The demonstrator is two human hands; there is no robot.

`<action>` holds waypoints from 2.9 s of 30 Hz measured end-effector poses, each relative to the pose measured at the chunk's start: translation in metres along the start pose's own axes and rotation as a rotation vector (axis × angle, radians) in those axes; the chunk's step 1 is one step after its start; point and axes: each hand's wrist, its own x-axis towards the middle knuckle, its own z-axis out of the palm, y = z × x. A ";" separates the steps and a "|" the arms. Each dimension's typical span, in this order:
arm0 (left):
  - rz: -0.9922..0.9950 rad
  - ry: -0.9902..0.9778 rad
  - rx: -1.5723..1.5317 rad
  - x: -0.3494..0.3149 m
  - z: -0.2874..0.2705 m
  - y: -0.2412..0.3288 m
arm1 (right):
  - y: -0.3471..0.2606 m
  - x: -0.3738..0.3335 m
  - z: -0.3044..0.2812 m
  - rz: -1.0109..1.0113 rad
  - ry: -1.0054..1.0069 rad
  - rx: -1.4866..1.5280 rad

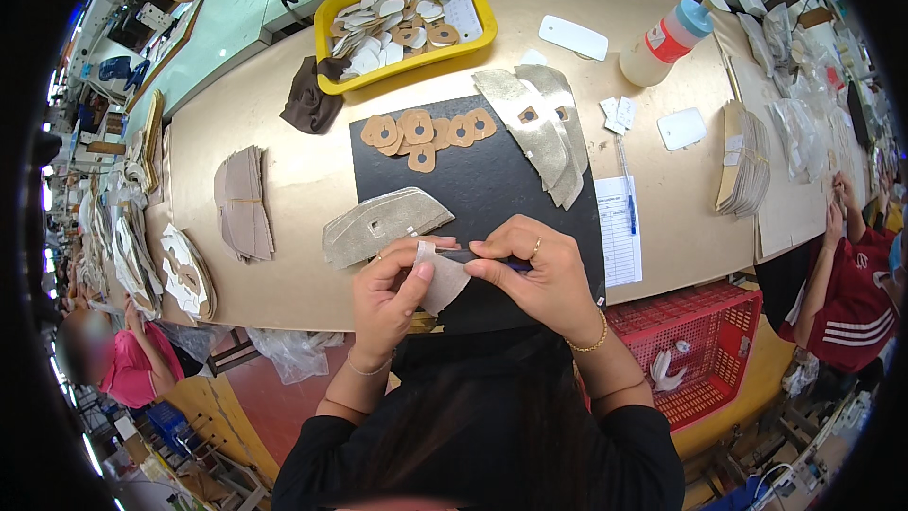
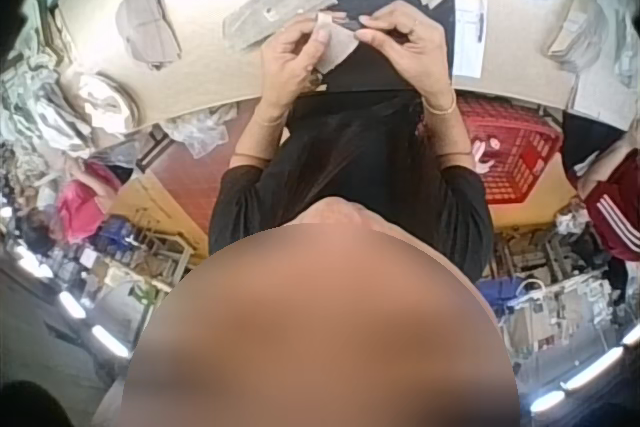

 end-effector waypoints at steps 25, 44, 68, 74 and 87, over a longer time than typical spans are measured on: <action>0.203 -0.028 0.195 0.002 -0.002 -0.004 | 0.005 0.000 -0.012 0.073 -0.004 0.044; 0.361 -0.074 0.378 0.006 -0.007 0.001 | -0.001 0.007 -0.019 0.086 -0.171 0.099; 0.395 -0.118 0.451 0.009 -0.007 0.002 | 0.002 0.009 -0.017 0.098 -0.168 0.122; 0.408 -0.118 0.443 0.010 -0.007 -0.001 | 0.003 0.009 -0.017 0.098 -0.168 0.121; 0.302 -0.153 0.326 0.009 -0.023 0.000 | 0.013 0.021 -0.014 0.175 -0.153 -0.038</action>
